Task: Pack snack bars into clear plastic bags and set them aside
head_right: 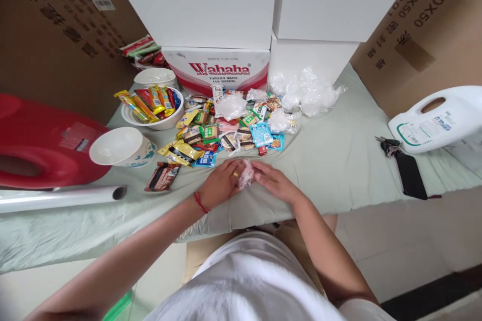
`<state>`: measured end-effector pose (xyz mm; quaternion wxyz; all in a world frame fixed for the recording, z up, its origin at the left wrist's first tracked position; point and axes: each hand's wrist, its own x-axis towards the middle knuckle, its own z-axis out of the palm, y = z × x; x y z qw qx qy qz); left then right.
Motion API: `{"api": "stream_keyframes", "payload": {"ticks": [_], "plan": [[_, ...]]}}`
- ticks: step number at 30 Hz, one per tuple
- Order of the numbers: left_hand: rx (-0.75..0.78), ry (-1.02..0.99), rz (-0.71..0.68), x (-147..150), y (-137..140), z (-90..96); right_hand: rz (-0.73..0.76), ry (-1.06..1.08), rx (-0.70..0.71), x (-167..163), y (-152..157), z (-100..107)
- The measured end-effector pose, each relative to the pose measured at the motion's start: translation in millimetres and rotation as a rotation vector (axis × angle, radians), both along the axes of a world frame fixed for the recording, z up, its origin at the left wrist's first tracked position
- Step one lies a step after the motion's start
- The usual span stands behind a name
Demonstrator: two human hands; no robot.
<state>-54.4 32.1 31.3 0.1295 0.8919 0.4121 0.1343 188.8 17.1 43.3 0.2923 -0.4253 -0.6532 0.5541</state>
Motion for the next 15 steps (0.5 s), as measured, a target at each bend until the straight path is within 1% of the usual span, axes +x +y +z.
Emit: {"api": "stream_keyframes", "payload": {"ticks": [2, 3, 5, 7, 8, 9, 10, 12, 13, 15], "plan": [[-0.135, -0.226, 0.076, 3.3, 1.7, 10.5, 0.002, 0.086, -0.027, 10.5, -3.2, 3.1], [-0.251, -0.373, 0.125, 6.8, 0.5, 16.0, -0.011, 0.129, -0.030, 14.1, -5.9, 3.9], [-0.558, -0.672, 0.207, 19.4, -4.7, 24.9, -0.038, 0.211, -0.052, 15.5, -12.9, 5.2], [-0.876, -0.897, 0.258, 38.9, -11.0, 29.2, -0.054, 0.285, -0.123, 9.8, -20.5, 7.3], [-0.990, -0.976, 0.287, 50.4, -13.4, 29.5, -0.080, 0.312, -0.165, 5.6, -23.8, 8.8], [-1.061, -1.041, 0.328, 62.5, -15.1, 28.9, -0.129, 0.326, -0.201, 1.5, -26.7, 10.6], [-1.093, -1.090, 0.374, 74.7, -15.7, 27.6, -0.200, 0.325, -0.225, -1.8, -28.9, 12.3], [-1.071, -1.134, 0.441, 97.8, -13.9, 24.1, -0.377, 0.298, -0.235, -3.6, -31.2, 15.2], [-1.033, -1.118, 0.448, 108.7, -11.5, 22.5, -0.457, 0.281, -0.232, -1.4, -31.5, 16.1], [-0.911, -0.997, 0.401, 129.2, -4.2, 19.8, -0.584, 0.261, -0.221, 8.8, -30.2, 17.3]]}}
